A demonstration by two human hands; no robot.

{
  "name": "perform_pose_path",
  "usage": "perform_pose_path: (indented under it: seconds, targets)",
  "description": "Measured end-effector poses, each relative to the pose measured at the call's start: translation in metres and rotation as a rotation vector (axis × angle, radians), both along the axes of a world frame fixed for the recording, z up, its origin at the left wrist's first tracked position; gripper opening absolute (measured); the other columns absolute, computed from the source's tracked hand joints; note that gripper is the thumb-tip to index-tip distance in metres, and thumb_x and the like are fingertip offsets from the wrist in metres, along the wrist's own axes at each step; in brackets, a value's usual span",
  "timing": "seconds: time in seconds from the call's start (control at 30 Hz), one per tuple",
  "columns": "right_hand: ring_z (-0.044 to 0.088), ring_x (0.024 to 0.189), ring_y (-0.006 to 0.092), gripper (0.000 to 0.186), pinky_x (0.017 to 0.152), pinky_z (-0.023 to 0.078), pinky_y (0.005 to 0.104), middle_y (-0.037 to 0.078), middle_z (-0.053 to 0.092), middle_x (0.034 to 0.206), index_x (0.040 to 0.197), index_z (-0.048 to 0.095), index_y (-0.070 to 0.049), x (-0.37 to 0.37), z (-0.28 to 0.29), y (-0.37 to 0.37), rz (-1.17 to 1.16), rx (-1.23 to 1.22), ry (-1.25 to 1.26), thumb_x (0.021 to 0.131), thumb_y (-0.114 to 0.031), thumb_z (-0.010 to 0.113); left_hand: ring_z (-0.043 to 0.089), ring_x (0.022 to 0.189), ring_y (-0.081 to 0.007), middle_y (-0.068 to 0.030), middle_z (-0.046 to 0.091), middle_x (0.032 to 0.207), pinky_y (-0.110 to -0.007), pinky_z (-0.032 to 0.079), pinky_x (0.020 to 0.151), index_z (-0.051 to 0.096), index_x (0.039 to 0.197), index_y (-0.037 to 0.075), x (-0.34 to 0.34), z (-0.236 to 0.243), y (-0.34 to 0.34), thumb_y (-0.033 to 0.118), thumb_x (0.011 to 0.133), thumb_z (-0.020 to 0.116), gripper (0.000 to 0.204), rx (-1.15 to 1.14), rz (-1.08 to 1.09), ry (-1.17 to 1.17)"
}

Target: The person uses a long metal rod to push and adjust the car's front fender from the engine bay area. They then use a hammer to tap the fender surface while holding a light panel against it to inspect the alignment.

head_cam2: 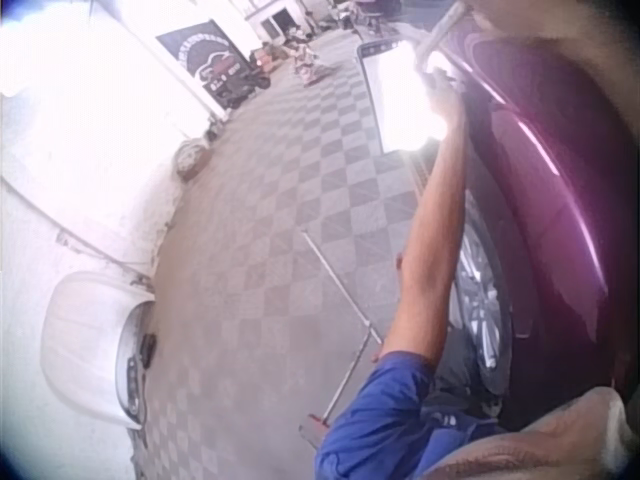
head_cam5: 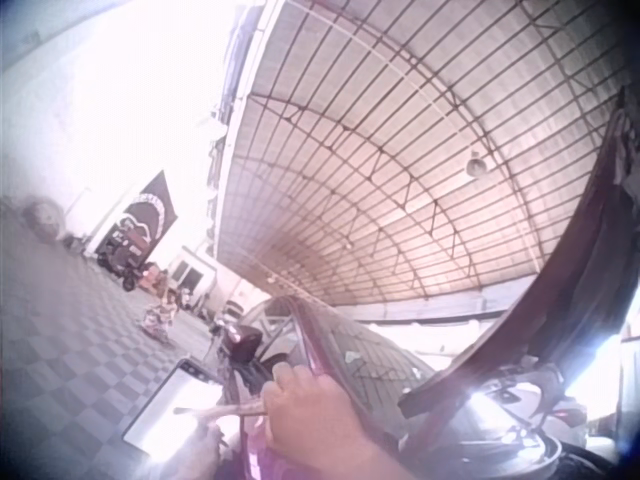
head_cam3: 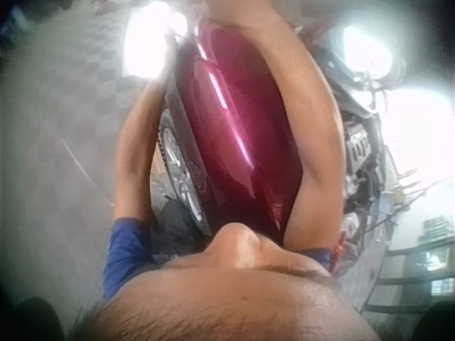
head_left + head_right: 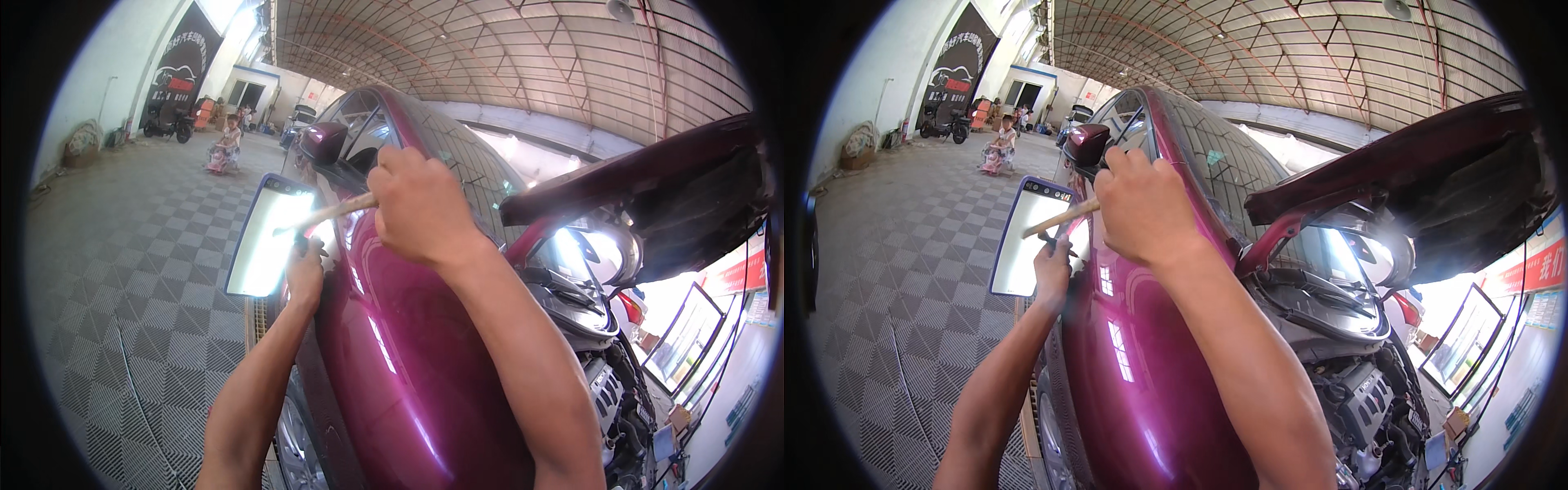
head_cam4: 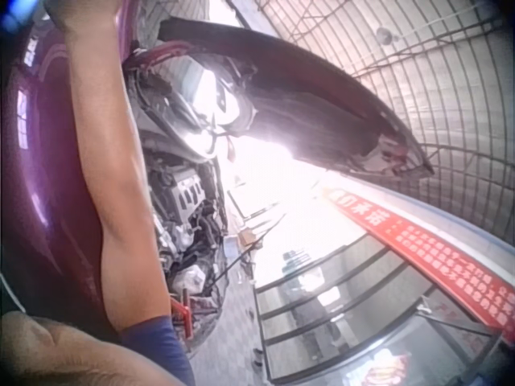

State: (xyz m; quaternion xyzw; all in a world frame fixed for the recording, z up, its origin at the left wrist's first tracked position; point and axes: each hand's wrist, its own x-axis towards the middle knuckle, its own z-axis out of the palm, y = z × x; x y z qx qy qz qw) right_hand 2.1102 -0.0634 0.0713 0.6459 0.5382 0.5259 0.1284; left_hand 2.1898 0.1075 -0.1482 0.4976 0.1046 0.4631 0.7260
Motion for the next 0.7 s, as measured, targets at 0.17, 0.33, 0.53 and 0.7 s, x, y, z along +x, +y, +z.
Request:
perform_pose_path:
  seconds: [0.17, 0.33, 0.53, 0.7]
  targets:
    - [0.063, 0.094, 0.0288, 0.016, 0.077, 0.052, 0.0433, 0.01, 0.059, 0.099, 0.095, 0.061, -0.007, -0.017, 0.011, 0.001, 0.198, 0.204, 0.23, 0.081, -0.015, 0.064, 0.037, 0.046, -0.0055, 0.0006, 0.054, 0.066, -0.024, 0.028, 0.043, 0.064, 0.09, 0.001, -0.004, 0.006, -0.013, 0.036, 0.101, 0.059, 0.037, -0.136, 0.009, -0.132]
    - [0.062, 0.097, 0.0313, 0.015, 0.078, 0.053, 0.0447, 0.011, 0.059, 0.1, 0.096, 0.061, -0.006, -0.005, -0.005, 0.003, 0.023, 0.053, 0.163, 0.083, -0.015, 0.062, 0.038, 0.045, -0.0048, -0.0015, 0.057, 0.068, -0.023, 0.026, 0.042, 0.064, 0.09, 0.001, 0.001, 0.0, -0.009, 0.033, 0.101, 0.059, 0.034, -0.018, 0.072, -0.107]
    - [0.063, 0.099, 0.0282, 0.016, 0.08, 0.053, 0.0441, 0.009, 0.061, 0.1, 0.096, 0.064, -0.008, -0.005, 0.014, -0.003, 0.189, 0.239, 0.318, 0.082, -0.015, 0.062, 0.038, 0.044, -0.0042, -0.0021, 0.059, 0.068, -0.023, 0.025, 0.041, 0.064, 0.089, 0.002, 0.0, -0.003, -0.009, 0.032, 0.099, 0.062, 0.032, -0.147, 0.063, -0.168]
    - [0.062, 0.099, 0.0314, 0.014, 0.082, 0.053, 0.0458, 0.01, 0.06, 0.102, 0.094, 0.064, -0.007, 0.004, 0.0, -0.007, 0.051, 0.052, 0.217, 0.082, -0.015, 0.061, 0.037, 0.043, -0.0046, -0.0016, 0.059, 0.066, -0.024, 0.025, 0.04, 0.065, 0.088, 0.001, -0.007, -0.002, -0.016, 0.033, 0.099, 0.062, 0.033, -0.049, 0.055, -0.149]
